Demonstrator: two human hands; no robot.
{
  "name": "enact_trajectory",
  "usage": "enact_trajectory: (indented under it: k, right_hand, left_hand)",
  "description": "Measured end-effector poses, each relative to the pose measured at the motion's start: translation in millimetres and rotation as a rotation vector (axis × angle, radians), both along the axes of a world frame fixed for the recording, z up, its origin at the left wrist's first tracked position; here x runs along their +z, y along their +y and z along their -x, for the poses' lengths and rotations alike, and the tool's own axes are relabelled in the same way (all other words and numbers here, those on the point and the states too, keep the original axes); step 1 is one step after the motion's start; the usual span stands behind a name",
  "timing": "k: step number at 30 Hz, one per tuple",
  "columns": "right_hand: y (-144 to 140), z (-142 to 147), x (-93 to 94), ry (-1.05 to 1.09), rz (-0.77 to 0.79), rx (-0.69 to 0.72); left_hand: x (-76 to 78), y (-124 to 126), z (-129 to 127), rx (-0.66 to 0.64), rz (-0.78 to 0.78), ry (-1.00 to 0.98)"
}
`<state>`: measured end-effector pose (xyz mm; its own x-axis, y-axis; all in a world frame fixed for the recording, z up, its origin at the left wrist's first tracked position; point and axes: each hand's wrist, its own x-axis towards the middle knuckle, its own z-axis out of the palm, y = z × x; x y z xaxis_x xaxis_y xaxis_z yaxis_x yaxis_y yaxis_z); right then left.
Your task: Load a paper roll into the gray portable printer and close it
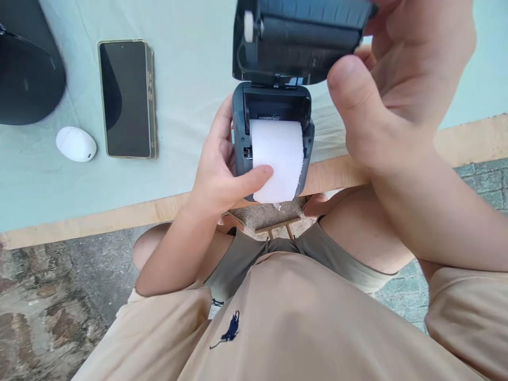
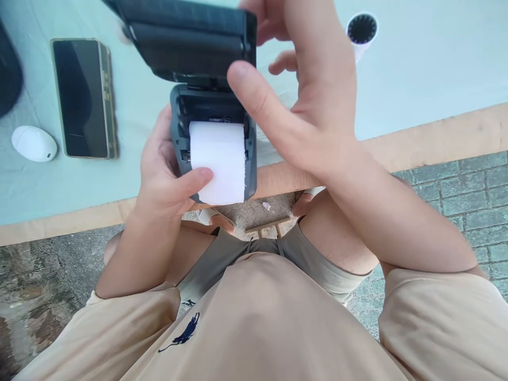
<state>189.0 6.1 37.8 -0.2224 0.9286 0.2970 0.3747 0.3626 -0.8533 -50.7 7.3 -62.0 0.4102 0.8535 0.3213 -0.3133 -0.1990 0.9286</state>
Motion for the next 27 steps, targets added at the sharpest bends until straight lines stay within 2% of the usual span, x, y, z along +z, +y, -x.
enact_trajectory:
  k: [2,3,6,10,12,14,16,18,19,20,24,27]
  right_hand:
    - [1.0,-2.0,-2.3,-0.089,-0.248,-0.022]
    - [1.7,-3.2,-3.4,-0.129,-0.32,-0.007]
    - [3.4,-6.1,-5.7,-0.183,-0.364,0.076]
    - [2.9,-6.0,-6.9,-0.241,-0.372,0.192]
    - [2.2,-5.3,-6.8,-0.264,-0.326,0.213]
    - [1.9,-4.7,-6.6,-0.259,-0.259,0.244]
    - [1.9,-4.3,-6.2,-0.236,-0.167,0.332]
    - [1.6,-3.6,-5.5,-0.234,-0.093,0.391]
    - [1.3,-3.0,-4.8,-0.249,-0.068,0.395]
    - [0.9,-2.3,-4.1,-0.264,-0.06,0.389]
    - [-1.0,0.9,-0.4,-0.292,-0.101,0.4]
    - [-1.2,2.6,-0.4,-0.328,-0.182,0.395]
  left_hand:
    - [10.5,-3.4,-0.4,-0.007,0.073,0.037]
    - [14.1,-4.3,-0.7,-0.007,0.107,0.056]
    - [15.8,-3.8,-1.6,-0.002,0.1,0.082]
    - [7.6,-2.0,-3.1,0.015,0.048,0.085]
    - [9.0,-3.7,-4.0,0.038,0.067,0.075]
    - [17.3,-7.8,-5.1,0.06,0.095,0.043]
    - [29.1,-13.1,-6.4,0.062,0.156,0.023]
    - [37.7,-17.0,-7.8,0.039,0.312,0.087]
    - [38.9,-17.8,-8.4,0.039,0.333,0.075]
    - [37.8,-17.7,-8.9,0.065,0.256,0.0]
    - [23.2,-13.1,-8.3,0.087,0.208,-0.016]
    - [18.5,-11.2,-7.6,0.054,0.201,-0.046]
